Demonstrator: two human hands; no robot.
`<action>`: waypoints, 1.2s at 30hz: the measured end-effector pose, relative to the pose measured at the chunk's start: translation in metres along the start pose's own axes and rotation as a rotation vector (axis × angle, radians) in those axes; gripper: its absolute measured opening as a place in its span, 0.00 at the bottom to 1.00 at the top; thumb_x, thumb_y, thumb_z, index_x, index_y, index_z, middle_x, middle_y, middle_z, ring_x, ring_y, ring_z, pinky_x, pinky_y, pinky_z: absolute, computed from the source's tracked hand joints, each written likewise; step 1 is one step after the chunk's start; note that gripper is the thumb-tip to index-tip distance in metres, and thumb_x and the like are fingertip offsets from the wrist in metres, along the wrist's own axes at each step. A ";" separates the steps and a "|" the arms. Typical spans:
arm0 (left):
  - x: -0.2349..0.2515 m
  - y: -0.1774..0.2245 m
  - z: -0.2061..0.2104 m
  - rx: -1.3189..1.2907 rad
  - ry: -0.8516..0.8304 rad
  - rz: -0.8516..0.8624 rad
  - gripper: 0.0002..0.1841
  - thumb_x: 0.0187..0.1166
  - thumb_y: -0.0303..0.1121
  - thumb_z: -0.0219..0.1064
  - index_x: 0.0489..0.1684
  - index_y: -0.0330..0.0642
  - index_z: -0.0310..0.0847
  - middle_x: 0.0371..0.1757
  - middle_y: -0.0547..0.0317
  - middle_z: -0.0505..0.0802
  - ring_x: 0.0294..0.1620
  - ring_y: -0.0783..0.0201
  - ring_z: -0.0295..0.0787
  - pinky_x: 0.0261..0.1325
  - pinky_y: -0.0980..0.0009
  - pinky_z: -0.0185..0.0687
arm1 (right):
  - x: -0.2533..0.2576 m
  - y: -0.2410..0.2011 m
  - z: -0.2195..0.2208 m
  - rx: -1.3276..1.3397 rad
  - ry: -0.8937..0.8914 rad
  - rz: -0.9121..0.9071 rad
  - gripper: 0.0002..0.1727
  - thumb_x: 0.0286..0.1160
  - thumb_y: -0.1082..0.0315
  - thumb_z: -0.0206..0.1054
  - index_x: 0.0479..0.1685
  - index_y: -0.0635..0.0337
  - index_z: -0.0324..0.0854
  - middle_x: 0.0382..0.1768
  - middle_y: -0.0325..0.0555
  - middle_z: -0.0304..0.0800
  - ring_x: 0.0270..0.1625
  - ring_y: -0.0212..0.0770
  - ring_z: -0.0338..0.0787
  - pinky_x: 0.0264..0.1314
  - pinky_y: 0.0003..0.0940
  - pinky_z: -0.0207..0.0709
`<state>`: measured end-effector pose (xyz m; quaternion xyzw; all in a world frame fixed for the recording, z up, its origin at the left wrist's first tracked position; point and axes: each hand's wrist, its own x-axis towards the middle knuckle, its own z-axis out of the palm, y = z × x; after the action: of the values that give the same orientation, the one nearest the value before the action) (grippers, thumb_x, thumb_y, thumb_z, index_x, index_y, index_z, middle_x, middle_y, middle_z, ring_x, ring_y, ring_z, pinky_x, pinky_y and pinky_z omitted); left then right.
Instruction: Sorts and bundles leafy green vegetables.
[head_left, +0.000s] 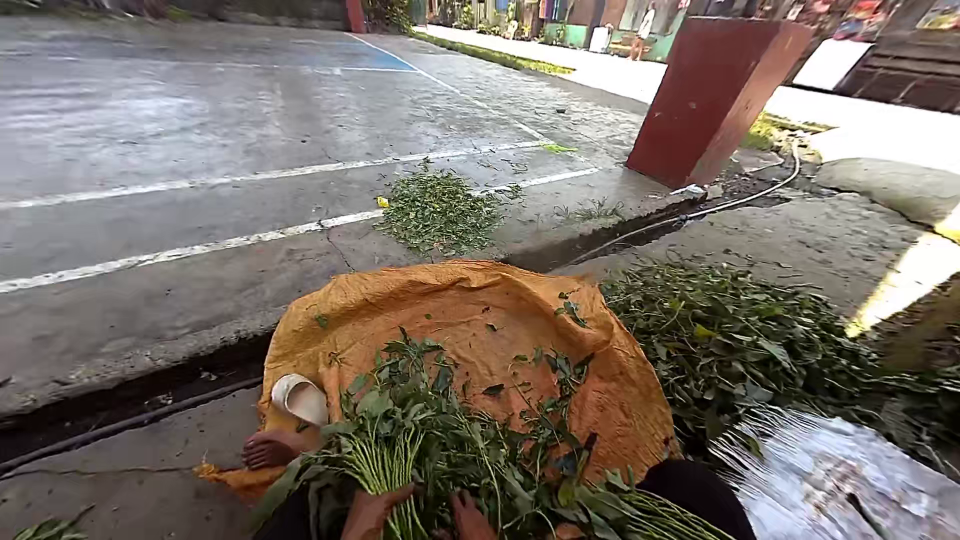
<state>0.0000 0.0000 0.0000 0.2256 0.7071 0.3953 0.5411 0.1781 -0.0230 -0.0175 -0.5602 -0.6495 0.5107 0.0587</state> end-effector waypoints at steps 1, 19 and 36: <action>0.001 -0.002 0.002 -0.023 -0.022 -0.019 0.39 0.59 0.14 0.79 0.75 0.23 0.64 0.57 0.36 0.88 0.53 0.54 0.89 0.59 0.56 0.86 | 0.004 -0.006 0.001 0.069 0.006 -0.077 0.31 0.85 0.61 0.65 0.84 0.65 0.67 0.76 0.71 0.75 0.71 0.66 0.84 0.76 0.61 0.75; 0.015 0.017 -0.042 -0.486 0.337 0.060 0.30 0.65 0.14 0.75 0.70 0.28 0.69 0.47 0.43 0.92 0.41 0.60 0.93 0.45 0.64 0.91 | 0.080 0.086 -0.035 0.142 0.111 0.414 0.29 0.89 0.56 0.60 0.81 0.66 0.71 0.78 0.70 0.75 0.81 0.66 0.75 0.84 0.60 0.64; 0.029 -0.004 -0.003 -0.398 0.153 0.100 0.30 0.67 0.13 0.73 0.70 0.24 0.67 0.49 0.43 0.93 0.46 0.62 0.92 0.54 0.68 0.88 | 0.018 0.014 0.034 0.306 0.360 -0.270 0.23 0.70 0.80 0.70 0.65 0.83 0.80 0.58 0.77 0.86 0.54 0.61 0.91 0.64 0.49 0.84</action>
<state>-0.0113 0.0187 -0.0200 0.1185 0.6422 0.5695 0.4992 0.1590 -0.0313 -0.0527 -0.5348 -0.6126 0.4828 0.3249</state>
